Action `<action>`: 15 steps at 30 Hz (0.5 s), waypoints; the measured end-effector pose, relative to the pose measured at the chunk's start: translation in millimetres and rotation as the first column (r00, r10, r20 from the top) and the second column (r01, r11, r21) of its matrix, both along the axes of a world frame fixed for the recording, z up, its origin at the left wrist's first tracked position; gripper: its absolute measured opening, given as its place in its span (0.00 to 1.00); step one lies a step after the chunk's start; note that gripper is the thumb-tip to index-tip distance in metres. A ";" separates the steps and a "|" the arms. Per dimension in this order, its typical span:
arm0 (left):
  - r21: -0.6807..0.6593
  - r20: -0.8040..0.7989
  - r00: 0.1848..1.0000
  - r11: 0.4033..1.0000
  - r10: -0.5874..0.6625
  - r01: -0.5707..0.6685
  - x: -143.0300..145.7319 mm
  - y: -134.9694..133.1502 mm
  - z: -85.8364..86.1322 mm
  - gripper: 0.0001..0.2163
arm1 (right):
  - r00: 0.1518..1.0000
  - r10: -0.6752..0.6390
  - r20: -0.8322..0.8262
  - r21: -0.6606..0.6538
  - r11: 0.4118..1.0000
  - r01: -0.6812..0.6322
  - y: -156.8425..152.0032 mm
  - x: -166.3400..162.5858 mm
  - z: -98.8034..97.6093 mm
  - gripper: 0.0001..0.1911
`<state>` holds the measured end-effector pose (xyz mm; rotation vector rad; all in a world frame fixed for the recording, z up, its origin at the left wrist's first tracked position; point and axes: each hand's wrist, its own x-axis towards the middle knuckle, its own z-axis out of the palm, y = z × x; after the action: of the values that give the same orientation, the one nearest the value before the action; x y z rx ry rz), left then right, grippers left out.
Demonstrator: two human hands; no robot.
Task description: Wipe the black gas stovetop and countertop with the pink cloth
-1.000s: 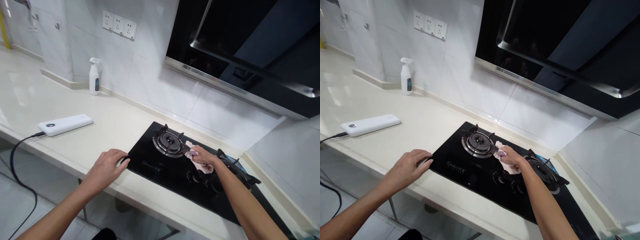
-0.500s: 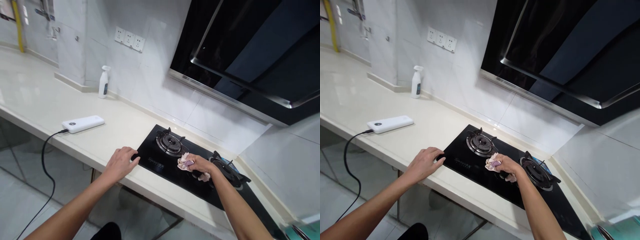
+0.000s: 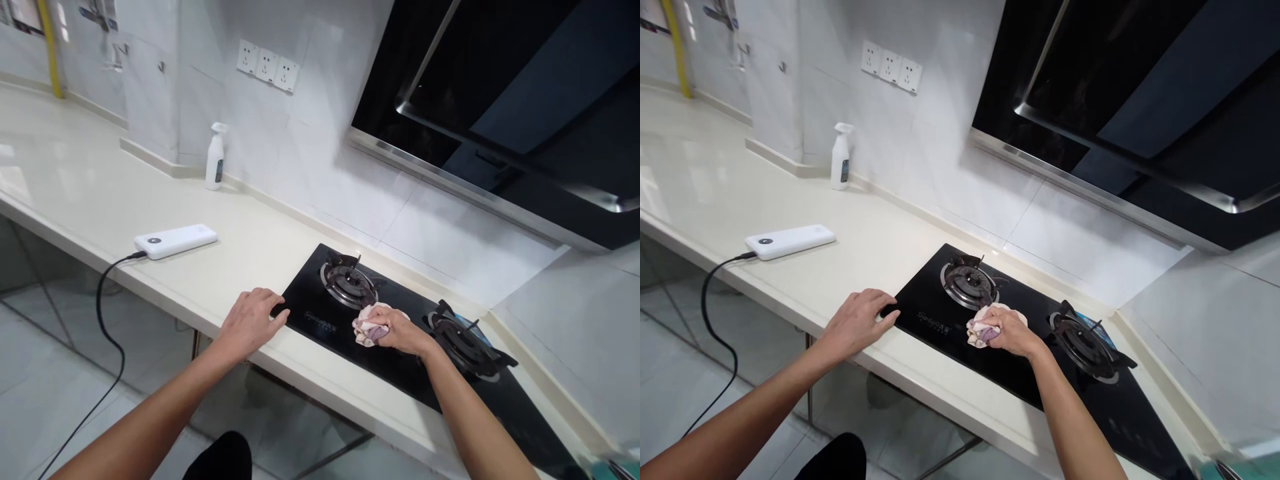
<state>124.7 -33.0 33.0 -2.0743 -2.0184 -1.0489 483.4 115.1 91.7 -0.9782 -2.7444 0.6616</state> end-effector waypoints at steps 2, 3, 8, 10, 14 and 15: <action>-0.006 -0.002 1.000 1.000 0.002 -0.002 -0.1 0.8 -0.1 0.18 | 1.000 0.009 -0.006 0.083 0.997 -0.008 -6.3 -5.7 -1.7 0.24; -0.008 -0.003 1.000 1.000 0.003 -0.003 -0.3 1.3 -0.4 0.18 | 1.000 0.010 -0.007 0.118 0.993 -0.009 -9.8 -8.9 -2.0 0.24; 0.003 -0.024 1.000 1.000 0.010 -0.010 -2.8 4.1 -2.8 0.18 | 0.994 -0.097 0.052 0.254 0.964 0.080 -31.7 -31.8 -5.6 0.29; -0.003 -0.037 0.999 1.000 0.012 -0.012 -3.7 4.8 -3.4 0.18 | 0.988 -0.141 0.064 0.294 0.949 0.116 -42.1 -46.0 -10.4 0.28; 0.001 -0.048 0.999 1.000 0.019 -0.019 -4.8 5.5 -3.2 0.19 | 0.991 -0.133 0.016 0.329 0.937 0.121 -59.3 -79.9 -21.7 0.25; 0.004 -0.049 0.999 1.000 0.021 -0.021 -5.0 5.6 -2.6 0.19 | 0.990 -0.137 0.009 0.337 0.933 0.126 -62.4 -88.6 -23.7 0.24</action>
<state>119.7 -27.4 30.4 -2.0520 -2.0099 -0.9876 394.8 52.8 68.0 -1.0825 -2.6635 0.1463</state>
